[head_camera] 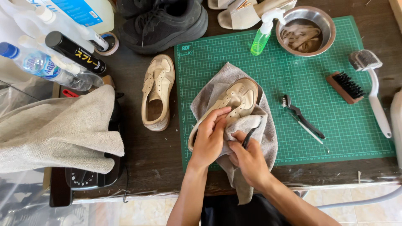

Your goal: The person scrubs a beige sneaker with a small brush and wipes it with a cloth. The person works on the upper, sole, and interior of the shoe, using a towel to catch debris and a metal bowl to rinse the brush.

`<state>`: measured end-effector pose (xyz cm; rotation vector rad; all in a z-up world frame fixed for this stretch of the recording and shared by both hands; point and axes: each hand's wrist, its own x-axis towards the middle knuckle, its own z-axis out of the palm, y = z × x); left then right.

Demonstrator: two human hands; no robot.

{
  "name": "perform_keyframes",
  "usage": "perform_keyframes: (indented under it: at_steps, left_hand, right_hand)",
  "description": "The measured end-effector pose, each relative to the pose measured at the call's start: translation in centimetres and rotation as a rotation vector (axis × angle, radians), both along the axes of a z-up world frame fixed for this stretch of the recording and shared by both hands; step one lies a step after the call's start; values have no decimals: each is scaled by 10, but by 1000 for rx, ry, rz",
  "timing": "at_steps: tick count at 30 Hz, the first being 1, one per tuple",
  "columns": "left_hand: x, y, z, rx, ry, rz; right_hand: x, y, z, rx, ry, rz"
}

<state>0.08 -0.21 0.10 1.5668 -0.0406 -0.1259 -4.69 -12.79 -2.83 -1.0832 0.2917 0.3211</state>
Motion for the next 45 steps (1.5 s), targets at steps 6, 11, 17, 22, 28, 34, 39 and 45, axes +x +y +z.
perform_keyframes:
  at_steps: [6, 11, 17, 22, 28, 34, 39, 45]
  left_hand:
    - [-2, 1, -4, -10, -2, -2]
    - [1, 5, -5, -44, 44, 8]
    - [2, 3, -11, -88, 20, -31]
    - [5, 5, -24, -105, -63, 32]
    - [5, 4, -13, -116, -40, 40]
    - [2, 2, -22, -128, 1, 46]
    - [4, 4, -12, -105, -5, 66]
    - [-1, 4, 5, -13, -86, -38]
  right_hand:
    - [0, -15, -12, -86, 46, -203]
    - [0, -30, -24, -31, 130, -179]
    - [7, -48, -43, -947, -622, 27]
    - [4, -24, -57, -1288, -927, 67]
    - [12, -56, -76, -923, -974, 217]
    - [17, -53, -49, -1027, -980, 146]
    - [6, -54, -78, -678, -938, 246]
    - [-4, -75, -88, -801, -733, -79]
